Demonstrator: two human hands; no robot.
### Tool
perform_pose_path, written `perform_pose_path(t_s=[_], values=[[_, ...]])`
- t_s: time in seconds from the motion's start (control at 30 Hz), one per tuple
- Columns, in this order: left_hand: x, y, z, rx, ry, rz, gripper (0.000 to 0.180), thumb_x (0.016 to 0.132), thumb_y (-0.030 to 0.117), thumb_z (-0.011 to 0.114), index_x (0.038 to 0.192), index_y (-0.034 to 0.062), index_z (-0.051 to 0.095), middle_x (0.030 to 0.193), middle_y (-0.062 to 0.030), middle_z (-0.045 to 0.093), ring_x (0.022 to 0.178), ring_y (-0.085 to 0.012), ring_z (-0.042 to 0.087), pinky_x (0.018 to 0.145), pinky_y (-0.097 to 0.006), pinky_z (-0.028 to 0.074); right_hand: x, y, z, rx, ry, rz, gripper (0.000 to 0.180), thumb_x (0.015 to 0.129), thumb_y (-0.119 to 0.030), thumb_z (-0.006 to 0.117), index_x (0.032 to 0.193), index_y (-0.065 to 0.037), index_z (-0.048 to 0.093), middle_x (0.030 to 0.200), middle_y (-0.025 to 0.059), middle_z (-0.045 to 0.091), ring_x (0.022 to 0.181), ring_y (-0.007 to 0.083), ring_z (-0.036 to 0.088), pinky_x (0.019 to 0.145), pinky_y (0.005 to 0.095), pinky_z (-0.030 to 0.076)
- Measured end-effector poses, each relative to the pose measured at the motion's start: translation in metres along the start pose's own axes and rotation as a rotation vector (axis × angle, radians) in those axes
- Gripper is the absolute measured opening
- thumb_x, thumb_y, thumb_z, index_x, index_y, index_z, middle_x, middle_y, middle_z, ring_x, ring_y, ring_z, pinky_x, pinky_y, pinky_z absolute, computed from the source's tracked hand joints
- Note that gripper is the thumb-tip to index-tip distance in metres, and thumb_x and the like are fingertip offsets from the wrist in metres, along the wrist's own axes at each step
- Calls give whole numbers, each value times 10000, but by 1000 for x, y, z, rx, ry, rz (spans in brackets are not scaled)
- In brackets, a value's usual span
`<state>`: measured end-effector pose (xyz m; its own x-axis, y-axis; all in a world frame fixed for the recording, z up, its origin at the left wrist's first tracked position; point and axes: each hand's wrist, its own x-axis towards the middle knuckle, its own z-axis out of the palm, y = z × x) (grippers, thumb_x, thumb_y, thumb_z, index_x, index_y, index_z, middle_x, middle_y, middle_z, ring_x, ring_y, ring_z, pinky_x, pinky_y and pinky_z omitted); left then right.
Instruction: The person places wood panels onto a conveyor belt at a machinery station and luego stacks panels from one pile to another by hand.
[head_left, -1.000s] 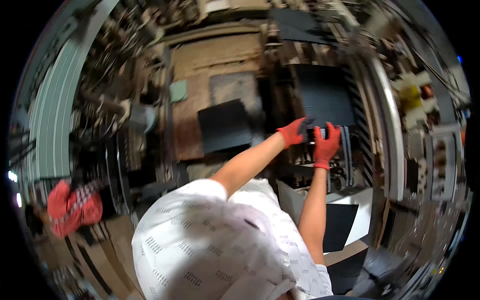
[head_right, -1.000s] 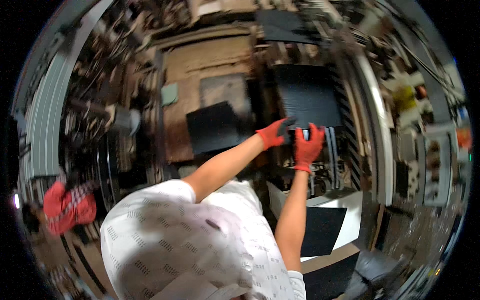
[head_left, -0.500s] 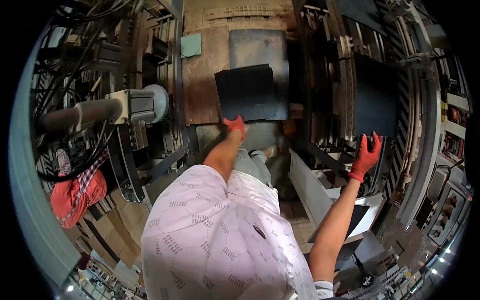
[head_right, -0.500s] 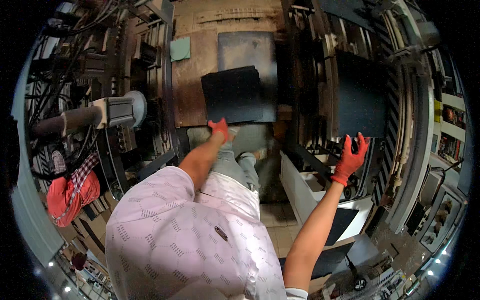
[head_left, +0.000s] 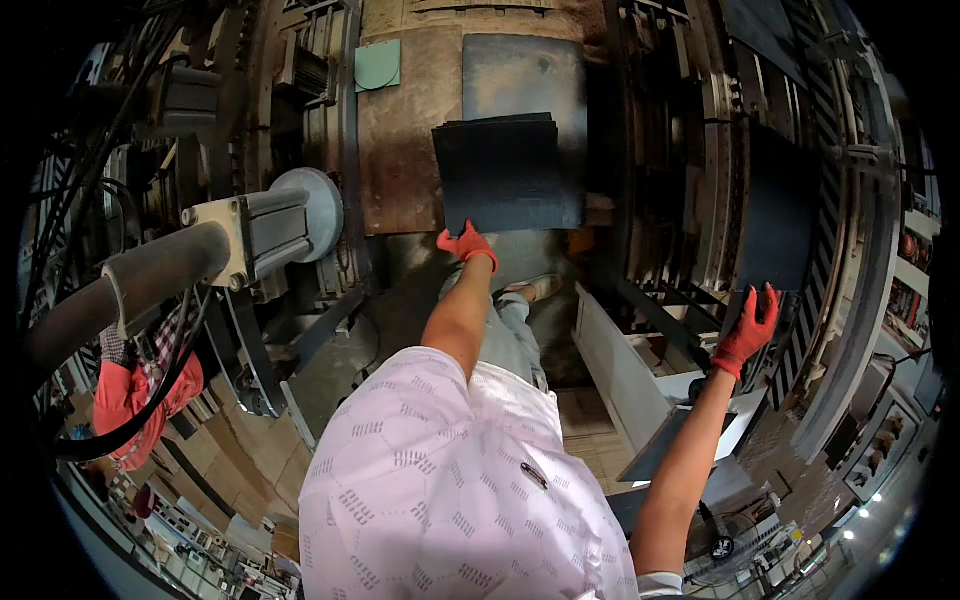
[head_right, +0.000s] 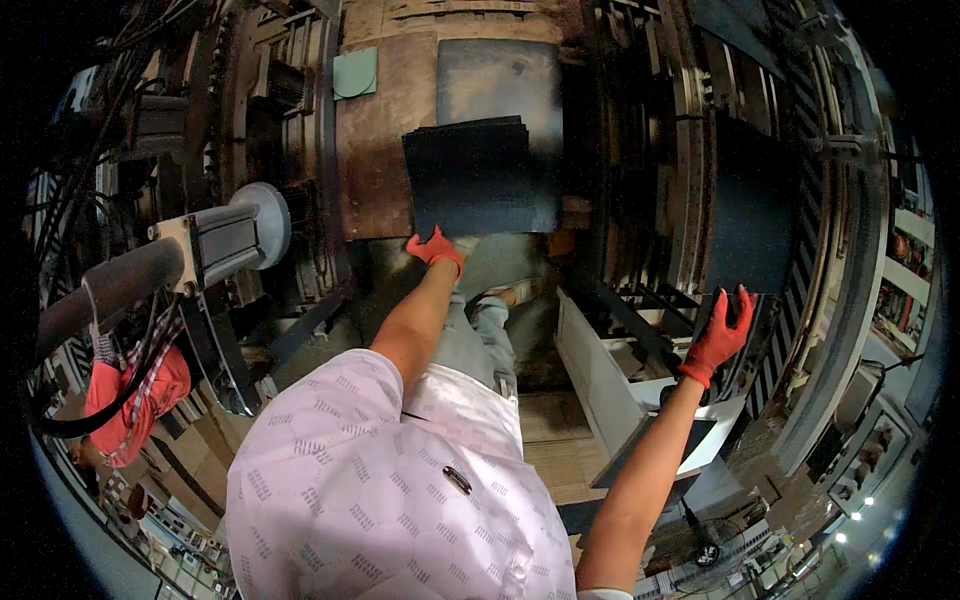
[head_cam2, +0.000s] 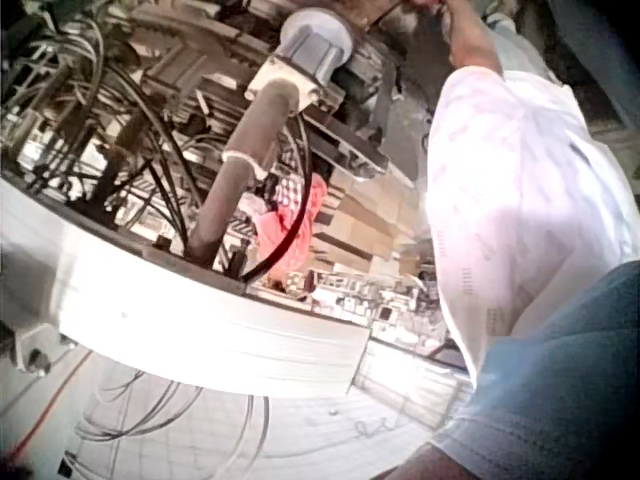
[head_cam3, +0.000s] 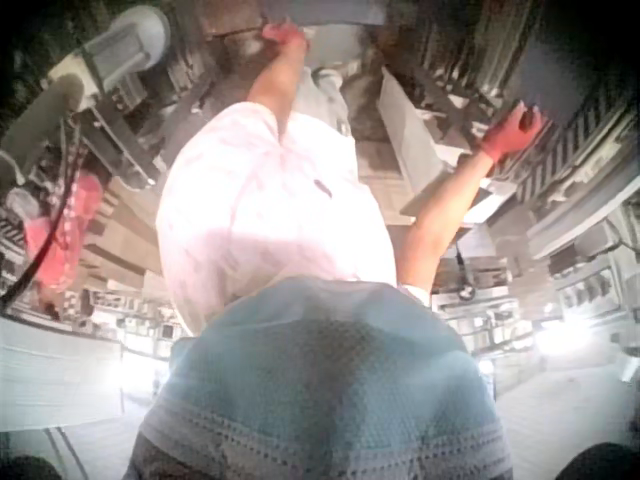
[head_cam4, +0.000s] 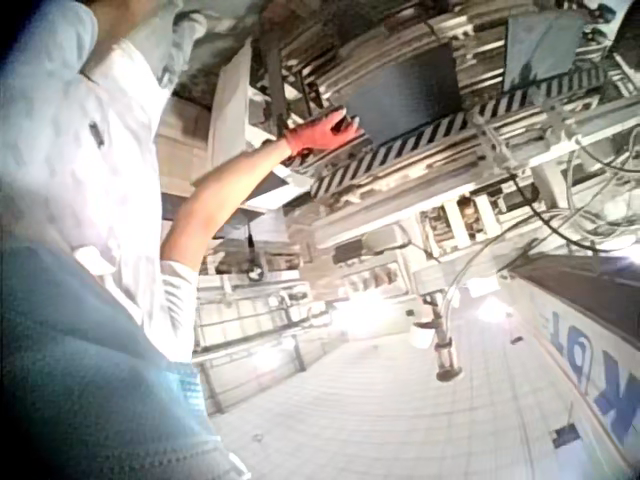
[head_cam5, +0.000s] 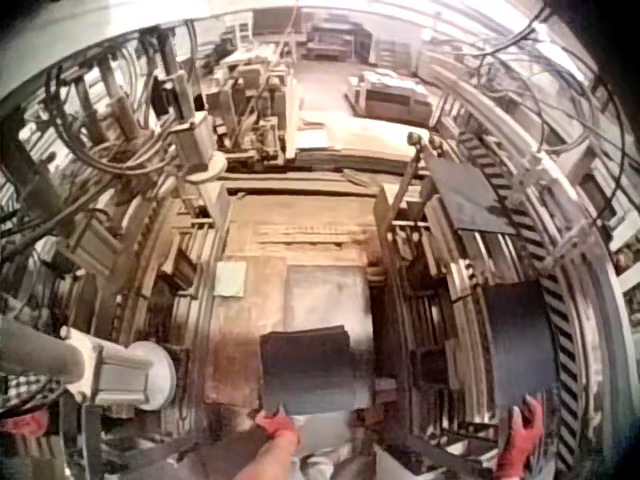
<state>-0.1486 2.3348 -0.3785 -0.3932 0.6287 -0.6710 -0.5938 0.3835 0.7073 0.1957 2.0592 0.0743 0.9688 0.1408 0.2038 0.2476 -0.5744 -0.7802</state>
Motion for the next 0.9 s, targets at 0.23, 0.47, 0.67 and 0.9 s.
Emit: perform_pose_path(t_s=[0.23,0.47,0.67,0.9], values=[[11,12,-21,83,-123,-174,386,951,110,662,1272,235,488,1151,-63,587,924,-224,545,789,-397,503,1,4,0,-78,18,-47,349,941,-106,736,1264,6,666,1494,175,540,1267,232,580,1085,361,436],[42,59,-118,996,-556,252,291,954,146,694,1203,62,569,1223,-89,590,924,-259,575,846,-457,518,0,3,5,-46,53,-58,351,935,-113,751,1262,-13,673,1436,134,588,1183,209,621,1003,343,495],[30,123,-106,1367,-1009,890,424,976,289,605,1331,60,580,1284,-186,588,1172,-358,578,1005,-488,456,-6,-15,8,-110,191,-47,343,872,-155,804,1165,-20,688,1215,117,660,1068,215,627,984,341,489],[69,156,-45,1905,-1192,956,622,1015,385,590,1500,30,434,1491,-174,496,1290,-339,543,1079,-459,433,-28,-40,73,509,630,574,324,902,-220,809,1032,-25,584,903,8,555,768,144,501,755,333,486]])
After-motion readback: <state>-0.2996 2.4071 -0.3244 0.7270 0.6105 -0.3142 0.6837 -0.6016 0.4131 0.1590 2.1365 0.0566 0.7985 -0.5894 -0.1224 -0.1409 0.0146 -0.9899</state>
